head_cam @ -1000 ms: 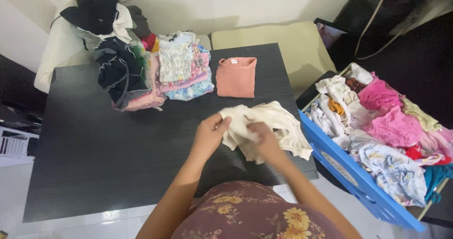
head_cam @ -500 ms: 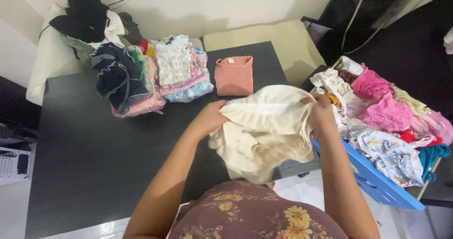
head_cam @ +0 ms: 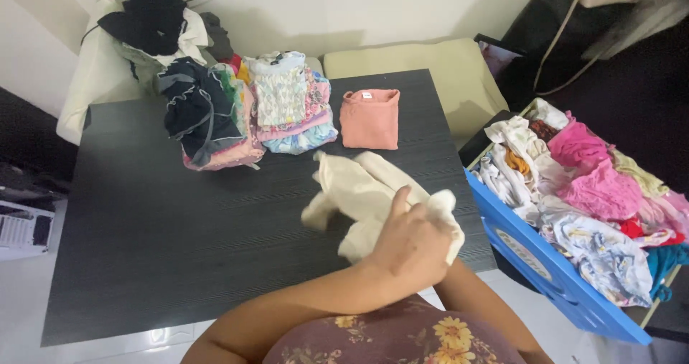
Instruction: Folding various small items of baby or children's clothing and placing them into neat stacks on a table.
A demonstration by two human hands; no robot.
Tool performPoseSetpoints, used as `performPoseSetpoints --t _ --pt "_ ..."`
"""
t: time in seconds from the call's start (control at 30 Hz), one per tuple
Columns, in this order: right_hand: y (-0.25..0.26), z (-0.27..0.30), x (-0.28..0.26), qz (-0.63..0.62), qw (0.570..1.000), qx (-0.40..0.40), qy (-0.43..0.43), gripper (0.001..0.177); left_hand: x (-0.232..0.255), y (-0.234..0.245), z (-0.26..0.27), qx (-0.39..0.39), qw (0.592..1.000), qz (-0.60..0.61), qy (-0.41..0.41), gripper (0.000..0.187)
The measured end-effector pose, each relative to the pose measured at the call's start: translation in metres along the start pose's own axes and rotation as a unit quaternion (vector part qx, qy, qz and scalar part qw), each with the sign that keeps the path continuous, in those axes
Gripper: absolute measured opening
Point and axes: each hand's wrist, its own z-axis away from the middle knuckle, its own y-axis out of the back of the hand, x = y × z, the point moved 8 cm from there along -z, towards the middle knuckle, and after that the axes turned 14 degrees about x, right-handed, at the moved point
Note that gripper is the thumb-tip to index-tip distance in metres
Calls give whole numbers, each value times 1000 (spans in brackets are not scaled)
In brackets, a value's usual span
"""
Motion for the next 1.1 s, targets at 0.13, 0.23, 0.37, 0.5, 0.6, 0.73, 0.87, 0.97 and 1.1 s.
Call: performPoseSetpoints --t 0.13,0.23,0.37,0.5,0.6,0.73,0.87,0.97,1.1 --pt "-3 -8 5 -53 998 -17 15 40 -41 11 9 8 997 2 77 34" --pt "-6 -17 10 -95 995 -28 23 40 -55 11 24 5 987 19 157 34" --pt "-19 -15 19 -145 987 -56 31 41 -13 16 24 33 982 163 86 27" --pt "-22 -24 21 -202 976 -73 41 42 -46 1 31 85 985 138 61 39" --pt "-26 -26 24 -249 964 -84 42 43 -175 -44 55 35 971 -66 228 32" --pt "32 -14 2 -291 951 -97 41 44 -284 -28 113 48 900 -28 432 37" --pt "146 16 48 -589 777 -55 -216 31 -349 -55 183 -3 835 10 550 48" --pt "184 8 97 -773 618 64 -126 14 -368 -67 213 24 825 82 559 53" --pt "249 33 167 -663 668 315 -125 16 -359 -9 212 42 818 35 572 52"
